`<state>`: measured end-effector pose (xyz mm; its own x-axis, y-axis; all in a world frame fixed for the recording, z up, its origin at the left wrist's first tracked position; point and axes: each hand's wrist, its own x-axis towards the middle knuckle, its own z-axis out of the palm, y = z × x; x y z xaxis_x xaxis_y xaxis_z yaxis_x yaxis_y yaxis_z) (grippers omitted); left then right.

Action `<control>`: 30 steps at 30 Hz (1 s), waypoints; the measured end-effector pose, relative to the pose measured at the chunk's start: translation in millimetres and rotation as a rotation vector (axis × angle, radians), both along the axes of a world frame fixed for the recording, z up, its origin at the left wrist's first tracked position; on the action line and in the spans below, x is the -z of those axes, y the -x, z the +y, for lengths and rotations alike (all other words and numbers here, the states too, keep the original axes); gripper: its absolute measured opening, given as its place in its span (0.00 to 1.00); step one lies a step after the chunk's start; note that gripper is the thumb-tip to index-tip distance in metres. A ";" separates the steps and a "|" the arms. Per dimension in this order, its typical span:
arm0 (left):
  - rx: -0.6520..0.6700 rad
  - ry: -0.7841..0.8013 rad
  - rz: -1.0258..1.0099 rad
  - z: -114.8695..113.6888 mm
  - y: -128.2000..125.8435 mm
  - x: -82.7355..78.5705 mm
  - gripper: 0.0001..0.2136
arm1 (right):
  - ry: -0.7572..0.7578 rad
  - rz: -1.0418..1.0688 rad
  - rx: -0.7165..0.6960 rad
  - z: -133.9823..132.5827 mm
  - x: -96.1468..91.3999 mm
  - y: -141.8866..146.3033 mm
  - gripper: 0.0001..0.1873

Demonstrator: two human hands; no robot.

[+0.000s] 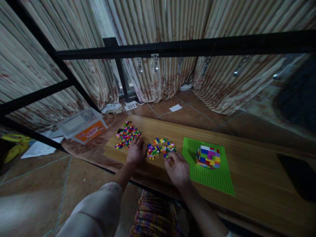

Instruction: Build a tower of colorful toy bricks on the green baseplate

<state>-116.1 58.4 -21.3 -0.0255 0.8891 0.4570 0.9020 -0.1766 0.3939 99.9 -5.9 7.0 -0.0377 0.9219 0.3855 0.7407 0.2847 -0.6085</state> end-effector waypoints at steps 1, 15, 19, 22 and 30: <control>0.002 0.002 -0.001 0.0 0.1 -0.4 0.08 | -0.004 0.026 0.000 -1.0 0.3 -1.6 0.06; 0.060 -0.180 -0.037 -10.5 0.1 -22.5 0.13 | -0.069 0.086 0.017 -50.8 2.6 -36.7 0.06; 0.100 -0.243 -0.193 -43.7 -26.3 -43.5 0.13 | -0.094 0.055 -0.020 -67.6 -4.6 -49.5 0.04; 0.190 -0.031 -0.432 -89.9 -67.8 -53.7 0.14 | -0.078 0.037 -0.048 -80.0 -20.2 -57.8 0.04; 0.316 0.775 -1.009 -168.1 -129.6 -31.1 0.27 | -0.200 -0.046 -0.232 -115.1 -25.0 -71.7 0.04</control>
